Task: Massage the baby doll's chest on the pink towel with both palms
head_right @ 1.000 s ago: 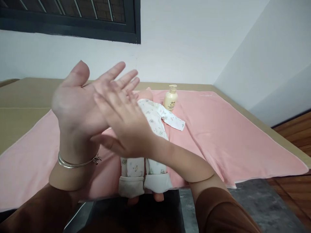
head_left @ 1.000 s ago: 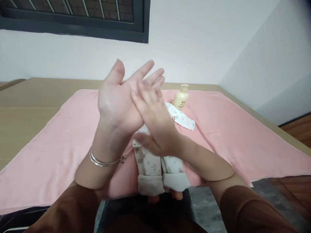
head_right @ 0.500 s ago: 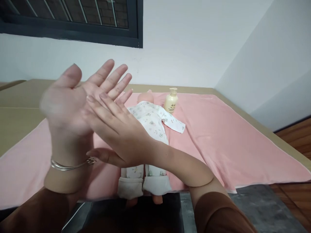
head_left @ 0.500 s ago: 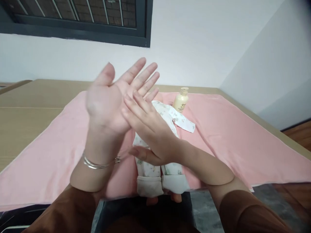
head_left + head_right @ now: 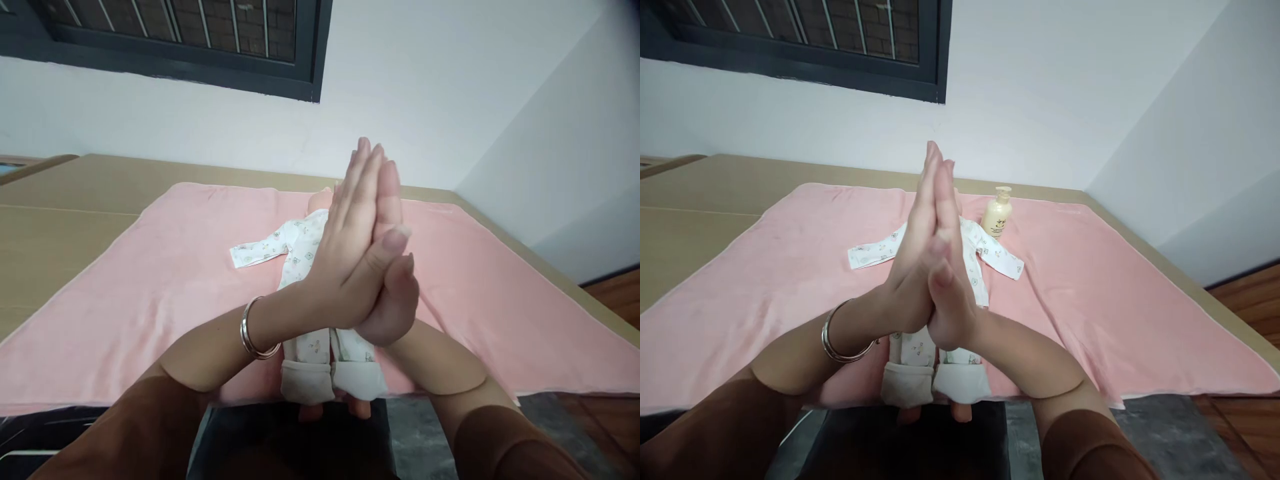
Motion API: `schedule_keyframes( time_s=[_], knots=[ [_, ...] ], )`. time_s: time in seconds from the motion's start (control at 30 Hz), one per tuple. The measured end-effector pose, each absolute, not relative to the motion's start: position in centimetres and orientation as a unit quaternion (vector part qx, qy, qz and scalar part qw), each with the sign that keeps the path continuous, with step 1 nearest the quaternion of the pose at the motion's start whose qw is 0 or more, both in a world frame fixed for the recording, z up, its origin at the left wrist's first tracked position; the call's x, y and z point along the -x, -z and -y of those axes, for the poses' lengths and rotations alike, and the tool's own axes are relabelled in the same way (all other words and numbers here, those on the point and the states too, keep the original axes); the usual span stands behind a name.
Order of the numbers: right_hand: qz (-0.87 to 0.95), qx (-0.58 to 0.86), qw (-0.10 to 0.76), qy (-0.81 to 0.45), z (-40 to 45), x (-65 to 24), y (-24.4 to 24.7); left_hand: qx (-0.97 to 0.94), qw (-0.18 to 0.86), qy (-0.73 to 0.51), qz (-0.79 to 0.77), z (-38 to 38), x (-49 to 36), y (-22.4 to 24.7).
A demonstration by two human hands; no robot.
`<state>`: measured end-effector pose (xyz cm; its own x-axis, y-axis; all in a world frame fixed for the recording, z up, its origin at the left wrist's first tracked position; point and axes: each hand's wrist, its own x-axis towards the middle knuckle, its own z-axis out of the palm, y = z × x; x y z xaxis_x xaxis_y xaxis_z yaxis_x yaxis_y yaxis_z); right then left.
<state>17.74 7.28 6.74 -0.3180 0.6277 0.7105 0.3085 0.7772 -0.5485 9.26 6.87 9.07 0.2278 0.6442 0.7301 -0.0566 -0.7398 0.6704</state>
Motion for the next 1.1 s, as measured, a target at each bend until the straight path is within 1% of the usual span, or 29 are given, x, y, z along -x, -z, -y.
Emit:
schedule_keyframes(
  time_s=[0.07,0.1,0.2,0.27,0.33,0.4,0.47,0.53,0.6,0.63,0.67,0.77,0.8,0.83,0.9,1.0,1.1],
  knots=[
    [0.766,0.292,0.543,-0.182,-7.3,-17.2,-6.4,-0.691,0.321,-0.608,-0.223,-7.3,-9.3,-8.9],
    [0.761,0.298,0.544,-0.189,-7.4,-17.0,-6.2,-0.679,0.327,-0.612,-0.238,-7.6,-9.5,-8.6],
    [0.786,0.330,0.494,-0.173,-8.2,-17.3,-6.2,-0.657,0.326,-0.622,-0.275,-9.3,-10.1,-7.4],
    [0.801,0.335,0.466,-0.172,-8.5,-18.0,-6.6,-0.646,0.334,-0.640,-0.248,-10.7,-10.6,-6.4],
    [0.803,0.323,0.459,-0.201,-8.5,-18.9,-7.2,-0.632,0.365,-0.654,-0.201,-12.1,-10.9,-5.8],
    [0.794,0.300,0.465,-0.254,-8.4,-19.6,-7.7,-0.605,0.408,-0.656,-0.192,-13.3,-10.9,-5.5],
    [0.766,0.276,0.491,-0.310,-8.4,-19.6,-7.6,-0.562,0.467,-0.646,-0.221,-14.1,-10.5,-5.9],
    [0.705,0.282,0.547,-0.352,-8.8,-18.8,-6.6,-0.513,0.500,-0.651,-0.251,-14.6,-9.6,-6.8],
    [0.619,0.318,0.601,-0.393,-9.3,-17.3,-5.0,-0.484,0.482,-0.683,-0.260,-14.4,-8.5,-8.0],
    [0.581,0.336,0.605,-0.429,-9.5,-16.4,-4.0,-0.480,0.457,-0.703,-0.258,-14.2,-7.9,-8.6],
    [0.559,0.343,0.581,-0.483,-9.5,-15.5,-3.1,-0.482,0.432,-0.720,-0.252,-13.7,-7.4,-9.3],
    [0.580,0.251,0.391,-0.669,-8.7,-13.3,-0.9,-0.489,0.401,-0.741,-0.223,-12.1,-6.3,-10.7],
    [0.587,0.211,0.342,-0.703,-8.2,-12.8,-0.4,-0.492,0.402,-0.741,-0.214,-11.6,-6.1,-11.0],
    [0.589,0.182,0.317,-0.721,-7.8,-12.6,0.0,-0.497,0.406,-0.738,-0.208,-11.1,-6.1,-11.1],
    [0.583,0.167,0.318,-0.729,-7.1,-12.4,0.3,-0.506,0.414,-0.729,-0.202,-10.5,-6.3,-11.2],
    [0.578,0.199,0.332,-0.718,-6.8,-12.5,0.3,-0.510,0.416,-0.725,-0.205,-10.0,-7.0,-11.2],
    [0.589,0.227,0.321,-0.706,-7.1,-12.5,0.3,-0.527,0.431,-0.698,-0.221,-9.6,-7.4,-11.3]
  ],
)
